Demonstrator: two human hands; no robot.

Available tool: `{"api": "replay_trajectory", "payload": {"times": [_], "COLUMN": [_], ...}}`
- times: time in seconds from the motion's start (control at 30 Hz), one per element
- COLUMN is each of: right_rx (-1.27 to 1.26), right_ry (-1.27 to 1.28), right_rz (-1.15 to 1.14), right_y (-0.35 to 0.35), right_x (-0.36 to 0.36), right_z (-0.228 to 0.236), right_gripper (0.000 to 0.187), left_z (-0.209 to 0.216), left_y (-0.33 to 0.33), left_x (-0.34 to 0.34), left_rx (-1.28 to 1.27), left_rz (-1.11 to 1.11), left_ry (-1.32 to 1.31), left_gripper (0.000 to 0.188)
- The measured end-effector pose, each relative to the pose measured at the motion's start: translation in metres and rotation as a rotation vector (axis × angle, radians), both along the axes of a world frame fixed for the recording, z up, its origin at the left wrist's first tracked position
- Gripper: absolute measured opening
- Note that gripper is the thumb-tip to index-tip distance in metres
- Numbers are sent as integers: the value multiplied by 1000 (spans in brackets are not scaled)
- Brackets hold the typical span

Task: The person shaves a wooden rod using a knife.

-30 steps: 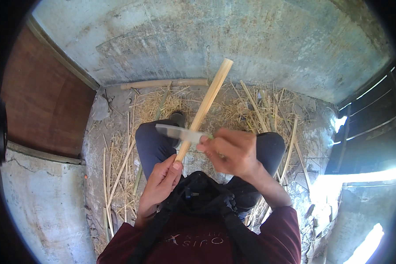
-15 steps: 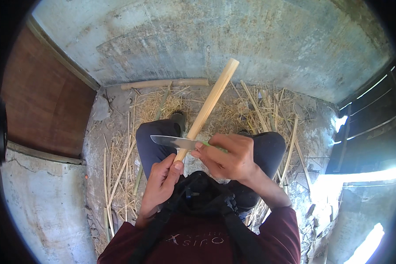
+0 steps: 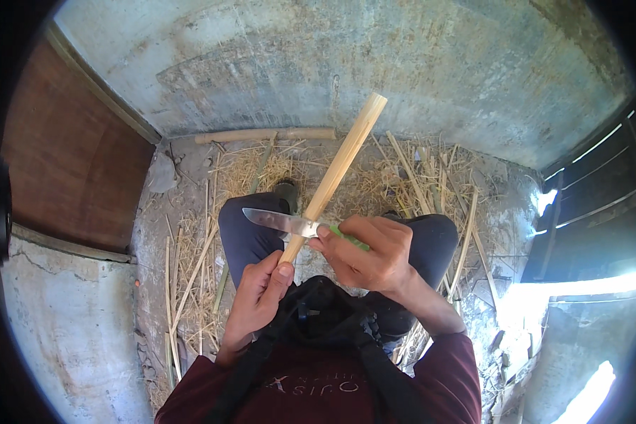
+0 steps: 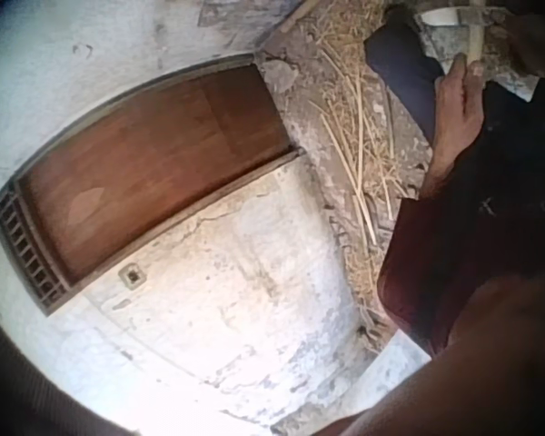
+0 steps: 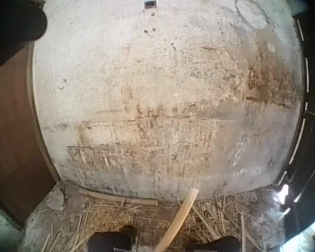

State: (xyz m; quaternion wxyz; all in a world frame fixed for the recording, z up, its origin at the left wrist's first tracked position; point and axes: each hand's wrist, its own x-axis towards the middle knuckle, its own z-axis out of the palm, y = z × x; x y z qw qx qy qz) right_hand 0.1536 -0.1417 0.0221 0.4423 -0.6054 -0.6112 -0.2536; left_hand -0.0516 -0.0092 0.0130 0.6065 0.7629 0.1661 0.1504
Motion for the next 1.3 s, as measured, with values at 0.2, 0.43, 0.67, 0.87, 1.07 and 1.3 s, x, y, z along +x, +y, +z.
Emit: {"api": "replay_trajectory", "payload": {"times": [0.2, 0.43, 0.67, 0.87, 1.07, 1.3], "right_rx": [6, -14, 6, 87, -17, 22], "right_ry": [15, 26, 66, 160, 39, 102], "right_rz": [20, 42, 0, -109, 45, -6], "right_y": [-2, -1, 2, 0, -1, 6], "right_x": [4, -3, 13, 39, 24, 44], "right_z": [-1, 5, 5, 8, 3, 6], "right_gripper": [23, 21, 17, 22, 19, 13], "left_z": [2, 0, -8, -8, -12, -17], "left_y": [-1, 0, 1, 1, 2, 4], "left_x": [-3, -6, -9, -11, -11, -14], "left_rx": [-18, -21, -67, -32, -64, -60], "left_rz": [2, -7, -3, -23, -15, -1], "left_ry": [22, 29, 51, 52, 66, 57], "left_gripper": [29, 31, 30, 30, 32, 31]}}
